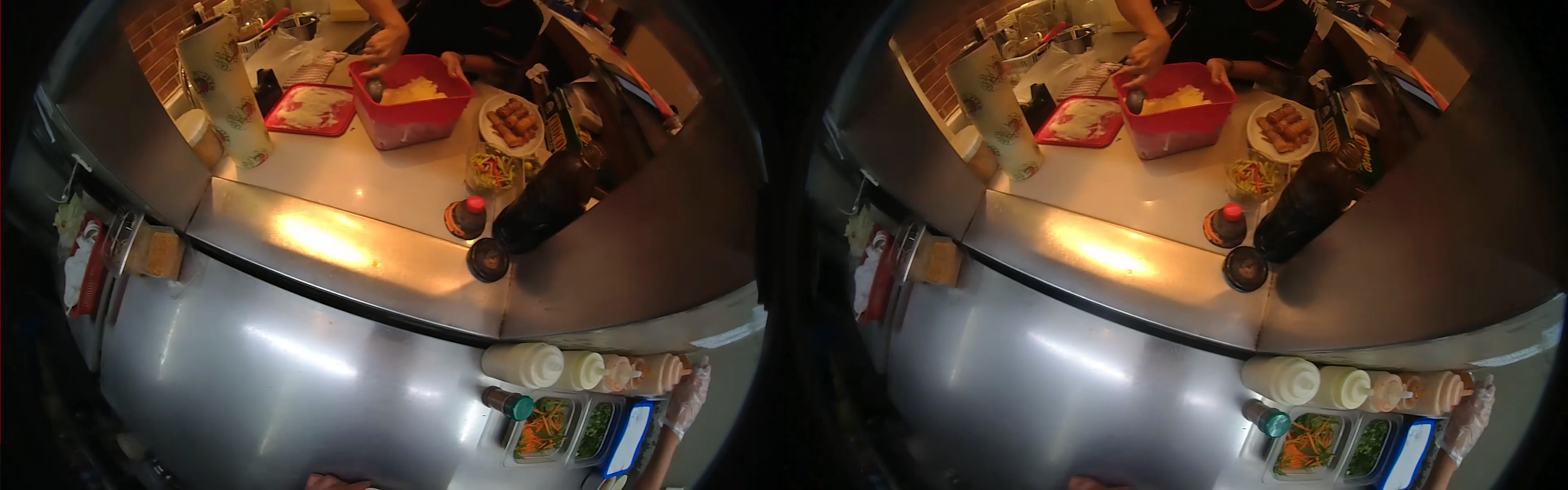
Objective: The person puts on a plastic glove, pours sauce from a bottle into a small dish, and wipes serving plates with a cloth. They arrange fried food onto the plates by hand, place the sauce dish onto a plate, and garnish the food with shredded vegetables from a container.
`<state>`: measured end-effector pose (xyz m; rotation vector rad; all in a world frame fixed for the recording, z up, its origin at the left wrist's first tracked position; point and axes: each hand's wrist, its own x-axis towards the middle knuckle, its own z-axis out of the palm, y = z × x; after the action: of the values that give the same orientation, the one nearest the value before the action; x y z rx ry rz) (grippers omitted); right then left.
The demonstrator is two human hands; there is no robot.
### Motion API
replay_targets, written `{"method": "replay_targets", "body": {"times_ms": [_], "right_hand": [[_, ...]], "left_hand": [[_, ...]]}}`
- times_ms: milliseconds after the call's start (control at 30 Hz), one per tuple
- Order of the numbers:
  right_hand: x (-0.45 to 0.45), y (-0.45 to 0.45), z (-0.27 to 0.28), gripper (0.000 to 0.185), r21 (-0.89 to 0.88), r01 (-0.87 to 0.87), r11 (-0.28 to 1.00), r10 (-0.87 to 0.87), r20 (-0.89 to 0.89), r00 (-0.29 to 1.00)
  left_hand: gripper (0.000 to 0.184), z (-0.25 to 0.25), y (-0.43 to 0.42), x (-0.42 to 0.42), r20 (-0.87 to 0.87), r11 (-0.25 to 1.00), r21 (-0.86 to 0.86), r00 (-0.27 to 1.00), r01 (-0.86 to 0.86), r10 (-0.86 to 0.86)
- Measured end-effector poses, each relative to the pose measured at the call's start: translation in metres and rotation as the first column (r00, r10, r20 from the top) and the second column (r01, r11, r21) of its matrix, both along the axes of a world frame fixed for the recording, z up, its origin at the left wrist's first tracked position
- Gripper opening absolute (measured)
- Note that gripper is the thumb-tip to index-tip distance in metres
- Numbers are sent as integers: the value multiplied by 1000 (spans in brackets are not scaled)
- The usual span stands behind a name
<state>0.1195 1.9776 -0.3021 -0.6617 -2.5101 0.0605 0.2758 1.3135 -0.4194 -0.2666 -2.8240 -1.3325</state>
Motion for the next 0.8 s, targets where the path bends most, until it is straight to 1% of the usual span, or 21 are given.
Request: {"method": "replay_targets", "body": {"times_ms": [33, 100, 167, 233, 333, 400, 467, 533, 600, 700, 767, 800], "right_hand": [[0, 1, 2, 46, -10, -2, 1000, 2, -11, 1000], [-1, 16, -7, 45, 144, -7, 990, 8, -7, 1000], [-8, 18, -13, 46, -122, -135, 983, 111, -182, 977], [-5, 13, -8, 46, -42, -60, 997, 55, -106, 993], [-7, -3, -2, 45, -56, 4, 998, -9, -93, 996], [-6, 8, -8, 45, -206, -151, 967, 108, -204, 973], [-1, 18, -11, 46, -172, -192, 966, 156, -205, 966], [2, 23, -11, 47, 36, -128, 991, 131, -88, 988], [4, 47, -16, 47, -28, -105, 994, 102, -99, 990], [-3, 24, -15, 47, -205, -118, 972, 75, -203, 976], [-5, 5, -8, 48, -290, -108, 951, 39, -234, 971], [-2, 13, -9, 48, -244, -119, 962, 68, -207, 976]], "left_hand": [[27, 0, -2, 2, 19, 1000, -7, 1000, 2, -1], [28, -1, 0, 4, 30, 1000, -12, 1000, -8, 8], [27, -2, -1, 4, 9, 1000, -10, 1000, -20, 20], [28, 0, -2, 2, 8, 1000, 3, 1000, -15, 15], [28, 0, -1, 2, 1, 1000, 19, 1000, -14, 14], [27, 1, -2, 1, -14, 1000, 18, 1000, -19, 19], [27, 1, -1, 0, -36, 1000, 18, 999, -17, 17], [27, 1, -1, 0, -34, 1000, 10, 999, -11, 11], [26, 3, -2, 0, -32, 1000, 8, 999, -15, 16], [26, 7, -1, -4, -34, 1000, 7, 999, -19, 19], [25, 4, 0, -3, -35, 1000, 3, 999, -16, 16], [25, 4, 0, -2, -34, 1000, 5, 999, -16, 17]]}}
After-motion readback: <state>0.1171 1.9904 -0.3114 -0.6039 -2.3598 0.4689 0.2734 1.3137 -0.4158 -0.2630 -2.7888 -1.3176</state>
